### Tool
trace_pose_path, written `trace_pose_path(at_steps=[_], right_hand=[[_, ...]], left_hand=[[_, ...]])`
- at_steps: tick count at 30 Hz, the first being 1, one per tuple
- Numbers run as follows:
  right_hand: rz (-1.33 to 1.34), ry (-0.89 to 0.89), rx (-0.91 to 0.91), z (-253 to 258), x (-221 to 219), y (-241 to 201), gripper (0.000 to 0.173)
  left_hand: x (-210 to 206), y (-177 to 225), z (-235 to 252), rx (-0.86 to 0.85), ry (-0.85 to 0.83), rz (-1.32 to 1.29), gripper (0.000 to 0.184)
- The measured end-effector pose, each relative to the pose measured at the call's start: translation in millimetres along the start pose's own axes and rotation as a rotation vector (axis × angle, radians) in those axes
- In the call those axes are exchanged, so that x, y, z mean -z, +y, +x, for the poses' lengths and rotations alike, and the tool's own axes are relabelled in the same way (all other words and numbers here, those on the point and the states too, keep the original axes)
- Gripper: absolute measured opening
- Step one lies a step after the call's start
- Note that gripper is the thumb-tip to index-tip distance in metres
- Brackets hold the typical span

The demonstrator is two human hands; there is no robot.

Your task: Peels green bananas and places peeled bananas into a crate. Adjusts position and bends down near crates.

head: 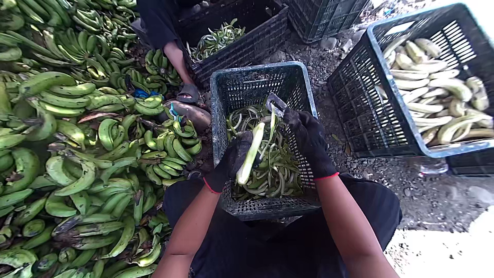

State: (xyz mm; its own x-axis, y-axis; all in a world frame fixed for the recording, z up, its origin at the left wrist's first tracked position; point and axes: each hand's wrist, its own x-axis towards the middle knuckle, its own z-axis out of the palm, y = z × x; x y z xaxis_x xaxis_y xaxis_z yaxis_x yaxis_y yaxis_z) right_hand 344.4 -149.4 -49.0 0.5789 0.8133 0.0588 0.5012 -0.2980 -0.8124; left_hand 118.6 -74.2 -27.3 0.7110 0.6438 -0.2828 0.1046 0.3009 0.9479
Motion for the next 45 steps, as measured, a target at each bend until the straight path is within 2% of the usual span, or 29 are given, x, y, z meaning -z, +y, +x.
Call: trace_pose_path(at_steps=[2, 4, 6, 9, 12, 15, 17, 20, 23, 25, 26, 28, 30, 34, 35, 37, 40, 43, 45], right_hand=[[0.031, -0.003, -0.032, 1, 11, -6, 0.053], [0.060, -0.077, -0.042, -7, 13, -16, 0.064], [0.060, -0.154, 0.027, -21, 2, -20, 0.078], [-0.013, -0.280, 0.128, -43, -23, -19, 0.082], [-0.165, -0.339, 0.182, -53, -37, -22, 0.079], [-0.288, -0.412, 0.139, -63, -33, -33, 0.080], [-0.317, -0.405, 0.127, -65, -32, -34, 0.080], [-0.305, -0.402, 0.103, -61, -34, -34, 0.069], [-0.235, -0.333, 0.113, -57, -31, -34, 0.064], [-0.172, -0.256, 0.128, -50, -26, -29, 0.068], [-0.134, -0.219, 0.134, -46, -24, -24, 0.075], [-0.100, -0.201, 0.108, -32, -21, -15, 0.082], [-0.094, -0.227, 0.030, -20, -19, -12, 0.081], [-0.062, -0.178, -0.034, -11, -13, 3, 0.073], [-0.045, -0.168, -0.048, -11, -8, 2, 0.072], [-0.001, -0.193, -0.054, -23, 0, -8, 0.073], [0.022, -0.251, 0.029, -47, -10, -19, 0.076], [-0.160, -0.251, 0.163, -51, -37, -24, 0.071], [-0.249, -0.255, 0.177, -58, -45, -30, 0.082]], left_hand=[[4, -1, -1, -0.017, -0.003, -0.010, 0.055], [9, 0, 1, -0.092, 0.042, -0.043, 0.064], [11, 2, 7, -0.221, 0.141, -0.117, 0.067], [12, -4, 17, -0.607, 0.393, -0.044, 0.058], [9, 1, 29, -0.854, 0.707, -0.077, 0.048], [18, 5, 41, -1.012, 0.938, -0.118, 0.059], [23, 4, 44, -1.078, 0.939, -0.098, 0.069], [19, 4, 39, -0.985, 0.802, -0.055, 0.070], [10, 1, 13, -0.602, 0.486, 0.078, 0.064], [5, 4, 8, -0.373, 0.256, 0.100, 0.051], [0, 3, 13, -0.293, 0.202, 0.084, 0.045], [-5, 1, 11, -0.164, 0.128, 0.272, 0.050], [-1, -4, 7, -0.118, 0.082, 0.392, 0.061], [-6, 0, 7, -0.076, -0.112, 0.290, 0.056], [-5, 0, 9, -0.087, -0.105, 0.283, 0.057], [-5, 0, 16, -0.182, 0.078, 0.128, 0.057], [-1, 3, 24, -0.440, 0.512, -0.018, 0.052], [-4, 5, 14, -0.484, 0.879, -0.042, 0.060], [-7, 12, 14, -0.475, 1.051, -0.088, 0.062]])
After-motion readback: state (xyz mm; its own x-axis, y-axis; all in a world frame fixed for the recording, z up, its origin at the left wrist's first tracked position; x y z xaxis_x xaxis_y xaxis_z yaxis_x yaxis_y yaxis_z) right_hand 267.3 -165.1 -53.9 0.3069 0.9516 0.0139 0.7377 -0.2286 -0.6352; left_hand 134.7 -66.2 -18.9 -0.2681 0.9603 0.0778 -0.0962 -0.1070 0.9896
